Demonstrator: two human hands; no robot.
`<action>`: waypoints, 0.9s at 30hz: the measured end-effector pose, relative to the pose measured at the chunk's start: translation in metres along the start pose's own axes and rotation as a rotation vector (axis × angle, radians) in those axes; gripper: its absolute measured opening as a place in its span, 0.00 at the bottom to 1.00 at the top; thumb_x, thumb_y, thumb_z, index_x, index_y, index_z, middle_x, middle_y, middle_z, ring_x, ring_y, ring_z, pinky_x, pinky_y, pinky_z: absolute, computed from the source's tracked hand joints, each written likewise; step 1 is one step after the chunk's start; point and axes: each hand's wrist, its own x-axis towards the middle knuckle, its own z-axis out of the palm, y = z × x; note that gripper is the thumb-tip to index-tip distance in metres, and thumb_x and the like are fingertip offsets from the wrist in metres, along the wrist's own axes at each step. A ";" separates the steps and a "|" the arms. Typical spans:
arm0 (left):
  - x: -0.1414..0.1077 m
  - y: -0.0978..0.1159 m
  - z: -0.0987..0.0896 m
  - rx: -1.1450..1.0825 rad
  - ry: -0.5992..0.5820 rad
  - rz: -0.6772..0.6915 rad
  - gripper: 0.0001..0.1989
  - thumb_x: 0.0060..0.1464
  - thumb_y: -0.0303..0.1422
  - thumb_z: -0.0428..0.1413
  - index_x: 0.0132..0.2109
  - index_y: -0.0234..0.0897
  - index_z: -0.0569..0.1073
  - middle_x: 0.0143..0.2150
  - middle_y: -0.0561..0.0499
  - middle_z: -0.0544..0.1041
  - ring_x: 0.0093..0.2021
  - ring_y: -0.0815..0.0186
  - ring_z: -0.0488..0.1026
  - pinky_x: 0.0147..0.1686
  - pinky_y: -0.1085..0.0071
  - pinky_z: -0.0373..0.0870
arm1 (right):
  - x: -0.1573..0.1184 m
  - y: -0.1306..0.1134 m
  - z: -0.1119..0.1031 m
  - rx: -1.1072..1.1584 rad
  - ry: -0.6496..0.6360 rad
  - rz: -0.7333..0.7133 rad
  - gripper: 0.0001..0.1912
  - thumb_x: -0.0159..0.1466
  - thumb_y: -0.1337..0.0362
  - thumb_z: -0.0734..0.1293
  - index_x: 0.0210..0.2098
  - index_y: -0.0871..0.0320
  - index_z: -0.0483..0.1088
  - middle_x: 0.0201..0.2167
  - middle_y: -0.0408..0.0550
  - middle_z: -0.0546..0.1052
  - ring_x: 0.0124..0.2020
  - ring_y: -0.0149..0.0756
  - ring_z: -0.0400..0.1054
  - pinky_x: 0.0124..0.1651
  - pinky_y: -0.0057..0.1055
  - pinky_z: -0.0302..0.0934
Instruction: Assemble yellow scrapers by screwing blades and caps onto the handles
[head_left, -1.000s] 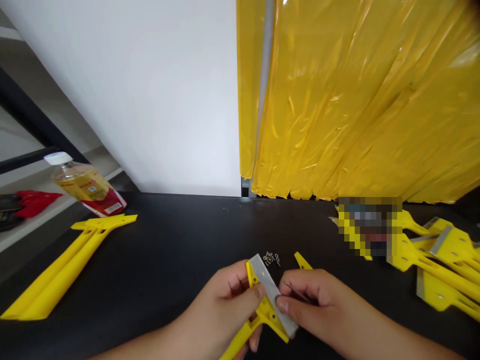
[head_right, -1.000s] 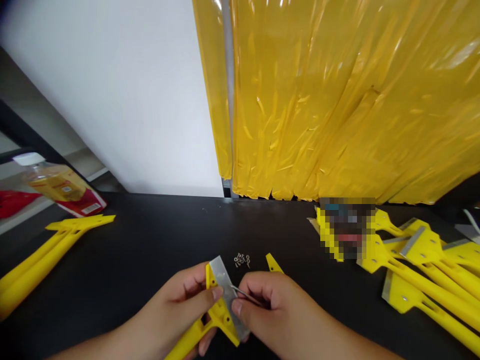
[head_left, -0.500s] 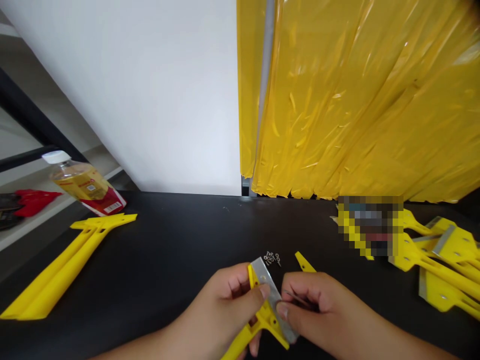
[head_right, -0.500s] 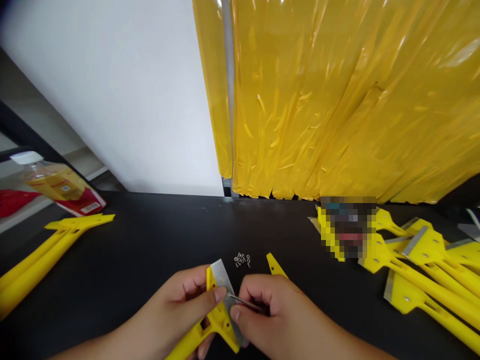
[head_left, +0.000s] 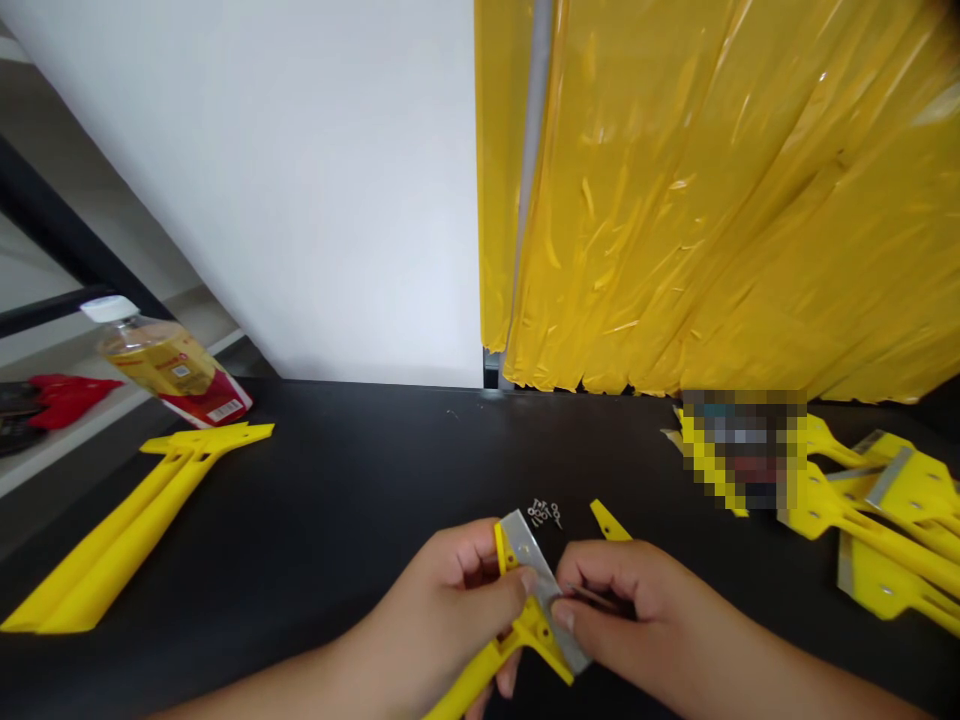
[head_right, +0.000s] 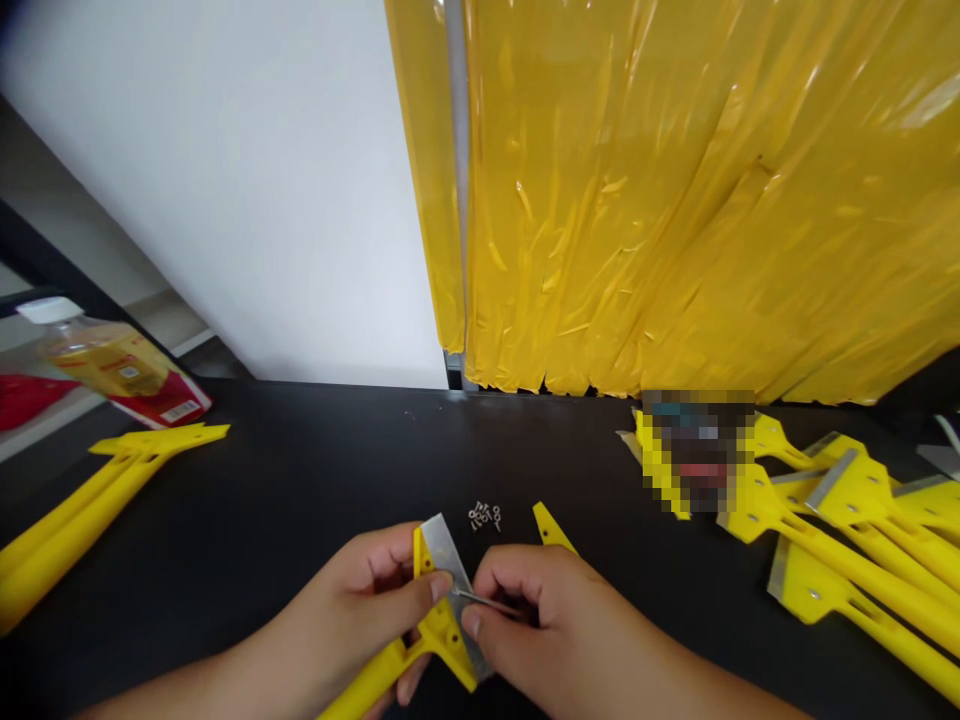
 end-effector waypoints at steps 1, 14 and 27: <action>0.000 0.000 0.000 -0.001 0.000 -0.001 0.14 0.58 0.45 0.63 0.38 0.39 0.73 0.19 0.58 0.72 0.15 0.73 0.67 0.10 0.83 0.65 | 0.000 0.000 0.000 0.008 -0.003 0.000 0.15 0.68 0.52 0.69 0.32 0.55 0.71 0.26 0.38 0.65 0.31 0.32 0.60 0.39 0.30 0.62; -0.003 0.002 0.001 -0.035 -0.019 -0.005 0.11 0.62 0.41 0.60 0.38 0.38 0.72 0.23 0.55 0.76 0.17 0.73 0.70 0.11 0.85 0.65 | -0.001 0.000 0.001 0.000 0.027 0.012 0.15 0.70 0.57 0.65 0.29 0.57 0.65 0.25 0.37 0.63 0.29 0.29 0.54 0.31 0.27 0.51; -0.009 0.000 0.002 -0.021 -0.077 -0.151 0.21 0.63 0.50 0.58 0.40 0.34 0.77 0.26 0.48 0.79 0.18 0.74 0.71 0.15 0.84 0.64 | -0.006 -0.010 -0.001 -0.009 0.064 -0.024 0.16 0.69 0.57 0.66 0.27 0.56 0.64 0.23 0.36 0.62 0.27 0.28 0.54 0.29 0.26 0.51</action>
